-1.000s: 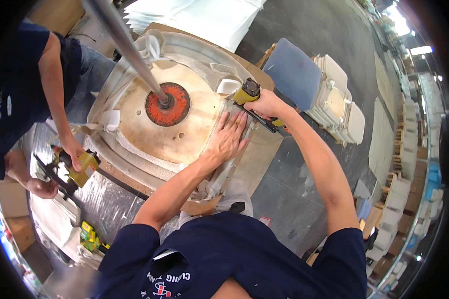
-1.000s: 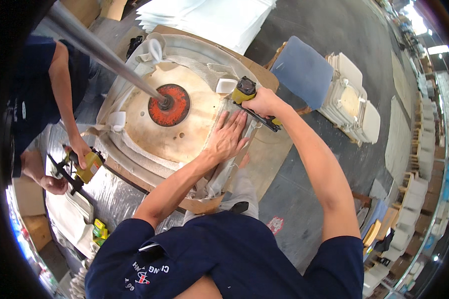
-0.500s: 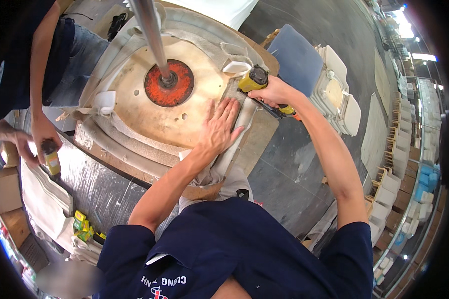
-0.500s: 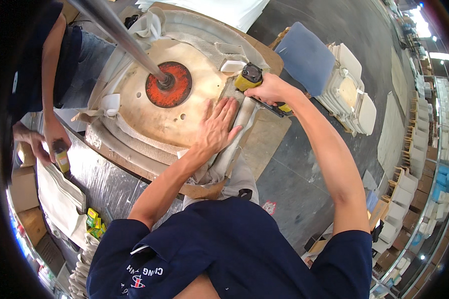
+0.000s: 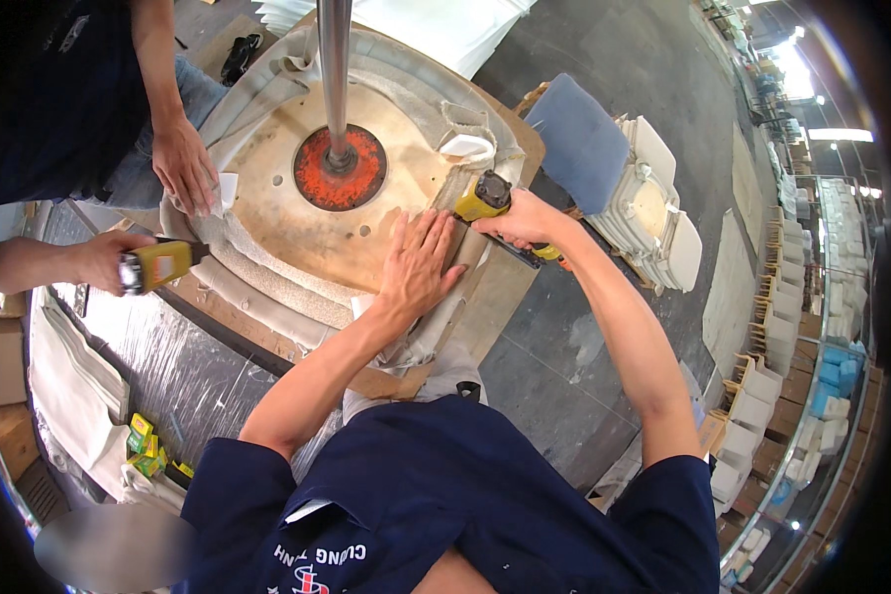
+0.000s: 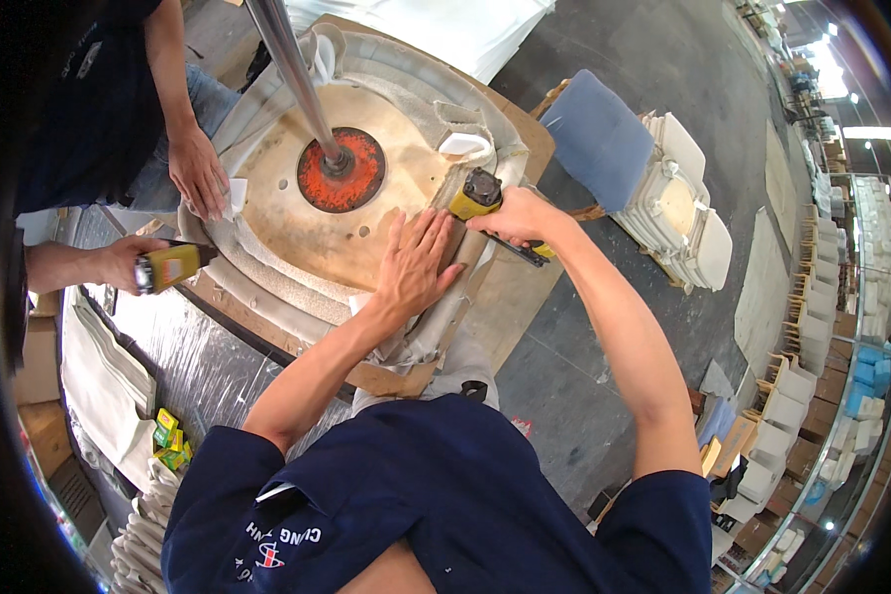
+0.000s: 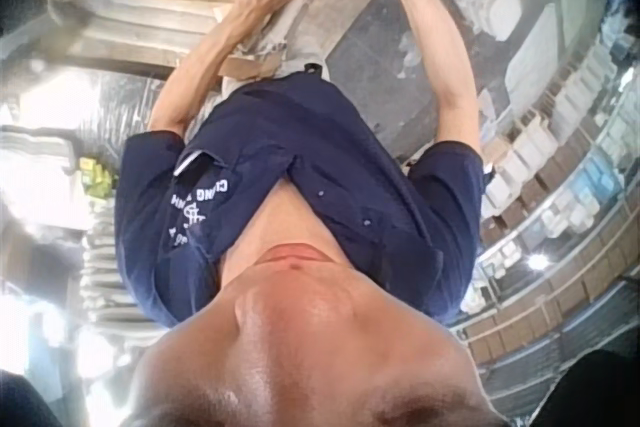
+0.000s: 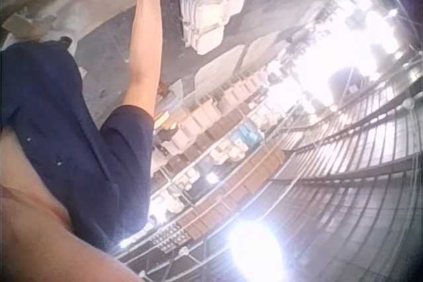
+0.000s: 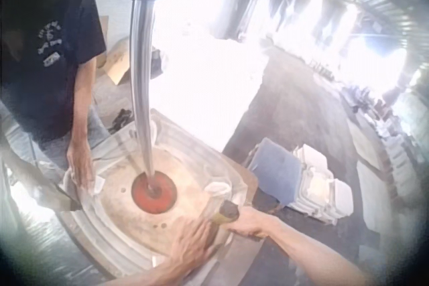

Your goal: The person staples fabric onto cushion frames using a pneumatic staple gun. They repeatedly pull fabric taut, staple edges, and stack finished cushions. A coworker assists by placing new fabric and frames on the workbench.

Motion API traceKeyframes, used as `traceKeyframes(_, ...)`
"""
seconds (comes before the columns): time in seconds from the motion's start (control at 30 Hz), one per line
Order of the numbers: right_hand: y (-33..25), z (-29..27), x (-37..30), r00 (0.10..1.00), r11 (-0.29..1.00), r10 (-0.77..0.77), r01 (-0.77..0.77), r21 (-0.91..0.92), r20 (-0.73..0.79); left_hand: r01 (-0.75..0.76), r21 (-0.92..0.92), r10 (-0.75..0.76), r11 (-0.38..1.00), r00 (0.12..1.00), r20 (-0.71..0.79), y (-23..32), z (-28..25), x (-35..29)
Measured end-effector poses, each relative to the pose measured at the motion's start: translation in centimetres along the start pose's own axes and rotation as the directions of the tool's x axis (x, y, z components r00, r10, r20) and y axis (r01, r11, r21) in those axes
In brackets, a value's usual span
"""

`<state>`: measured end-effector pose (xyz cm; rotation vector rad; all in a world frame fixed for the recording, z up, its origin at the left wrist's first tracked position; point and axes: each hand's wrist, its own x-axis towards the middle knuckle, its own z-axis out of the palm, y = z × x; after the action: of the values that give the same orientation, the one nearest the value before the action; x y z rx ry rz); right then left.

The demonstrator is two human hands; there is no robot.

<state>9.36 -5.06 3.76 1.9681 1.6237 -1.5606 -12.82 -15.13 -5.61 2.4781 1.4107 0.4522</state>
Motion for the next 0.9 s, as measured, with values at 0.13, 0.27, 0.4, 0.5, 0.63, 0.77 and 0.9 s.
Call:
traceKeyframes(0.13,0.0,1.2,-0.4,0.998,0.998,0.007,-0.012,-0.066,-0.064,-0.022,0.187,-0.014,0.982,0.982,0.188,2.3,-2.7,-0.8)
traceKeyframes(0.27,0.6,1.7,-0.8,0.996,0.999,-0.011,0.007,-0.043,-0.088,-0.18,0.0,0.178,0.984,0.971,0.158,2.4,-1.6,-2.4)
traceKeyframes(0.4,-0.4,2.0,-1.7,0.998,0.998,0.041,-0.04,0.043,-0.037,-0.149,-0.109,0.162,0.983,0.979,0.123,0.4,0.2,-3.9)
traceKeyframes(0.5,-0.6,3.0,-2.3,0.998,0.999,0.009,-0.006,0.046,-0.069,-0.101,-0.064,0.11,0.993,0.981,0.157,0.5,-0.1,-5.0)
traceKeyframes(0.63,-1.3,4.1,-3.0,0.999,0.999,0.039,-0.039,-0.008,-0.003,-0.065,-0.012,0.066,0.998,0.979,0.192,0.6,-0.9,-5.7)
traceKeyframes(0.77,-1.0,5.5,-3.6,1.0,0.999,0.016,-0.017,-0.038,-0.021,-0.031,0.021,0.026,0.999,0.982,0.184,0.6,-1.3,-7.5)
traceKeyframes(0.9,-1.5,6.3,-4.3,1.0,1.0,0.003,-0.003,-0.018,-0.012,-0.042,0.069,0.029,0.997,0.984,0.179,0.5,-2.1,-7.7)
